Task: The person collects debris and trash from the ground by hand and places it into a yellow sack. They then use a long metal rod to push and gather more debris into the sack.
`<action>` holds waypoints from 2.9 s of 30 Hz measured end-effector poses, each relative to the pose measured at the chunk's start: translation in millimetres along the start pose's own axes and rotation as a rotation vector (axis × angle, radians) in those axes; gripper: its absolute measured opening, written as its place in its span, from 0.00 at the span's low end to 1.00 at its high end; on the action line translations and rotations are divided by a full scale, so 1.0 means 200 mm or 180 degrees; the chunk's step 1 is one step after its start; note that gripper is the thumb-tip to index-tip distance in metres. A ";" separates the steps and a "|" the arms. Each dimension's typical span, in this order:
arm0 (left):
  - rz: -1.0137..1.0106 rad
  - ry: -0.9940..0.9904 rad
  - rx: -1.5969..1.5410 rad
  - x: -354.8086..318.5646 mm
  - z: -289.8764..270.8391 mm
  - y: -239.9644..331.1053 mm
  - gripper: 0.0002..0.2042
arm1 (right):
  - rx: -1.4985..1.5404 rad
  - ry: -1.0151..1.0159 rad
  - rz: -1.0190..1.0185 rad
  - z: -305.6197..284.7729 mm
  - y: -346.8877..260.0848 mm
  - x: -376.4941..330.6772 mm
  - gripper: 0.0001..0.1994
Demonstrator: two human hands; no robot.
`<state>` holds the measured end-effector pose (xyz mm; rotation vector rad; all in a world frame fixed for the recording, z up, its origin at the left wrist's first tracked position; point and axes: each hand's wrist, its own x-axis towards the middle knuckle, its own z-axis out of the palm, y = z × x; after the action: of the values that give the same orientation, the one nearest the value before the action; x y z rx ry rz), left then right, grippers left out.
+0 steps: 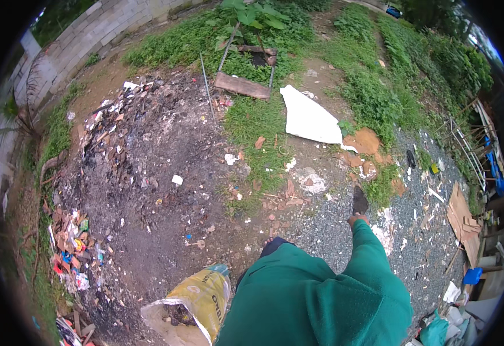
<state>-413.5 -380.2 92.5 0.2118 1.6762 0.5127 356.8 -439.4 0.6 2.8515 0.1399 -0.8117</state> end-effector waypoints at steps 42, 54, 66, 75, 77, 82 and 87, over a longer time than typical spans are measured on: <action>0.0972 -0.2521 0.4087 -0.04 1.59 0.20 0.11 | 0.1900 -0.0846 0.1800 0.47 1.64 -1.34 0.30; 0.1136 -0.1093 0.3024 -0.07 1.13 0.31 0.11 | 0.0506 -0.0974 0.0353 0.34 1.60 -0.42 0.28; 0.2027 -0.0637 0.3273 0.02 1.10 -0.31 0.09 | 0.1225 -0.1250 0.0799 0.31 1.58 0.34 0.18; 0.1995 -0.0578 0.4403 0.24 1.12 -0.49 0.09 | 0.1850 -0.1242 0.0243 0.36 1.53 0.73 0.20; 0.2036 -0.0626 0.4338 0.26 1.27 -0.40 0.11 | 0.2058 -0.1251 0.0547 0.22 1.41 0.71 0.19; 0.2469 -0.0793 0.3933 0.49 1.73 -0.07 0.18 | 0.2579 -0.1129 0.1056 -0.17 0.95 0.60 0.20; 0.2509 -0.0643 0.3457 0.78 2.14 0.38 0.20 | 0.3000 -0.0964 0.1446 -0.36 0.51 0.65 0.22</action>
<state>-36.5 -156.5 -52.0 1.6917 1.4705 0.0726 518.2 -519.8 5.5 3.2265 -1.1736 -1.4538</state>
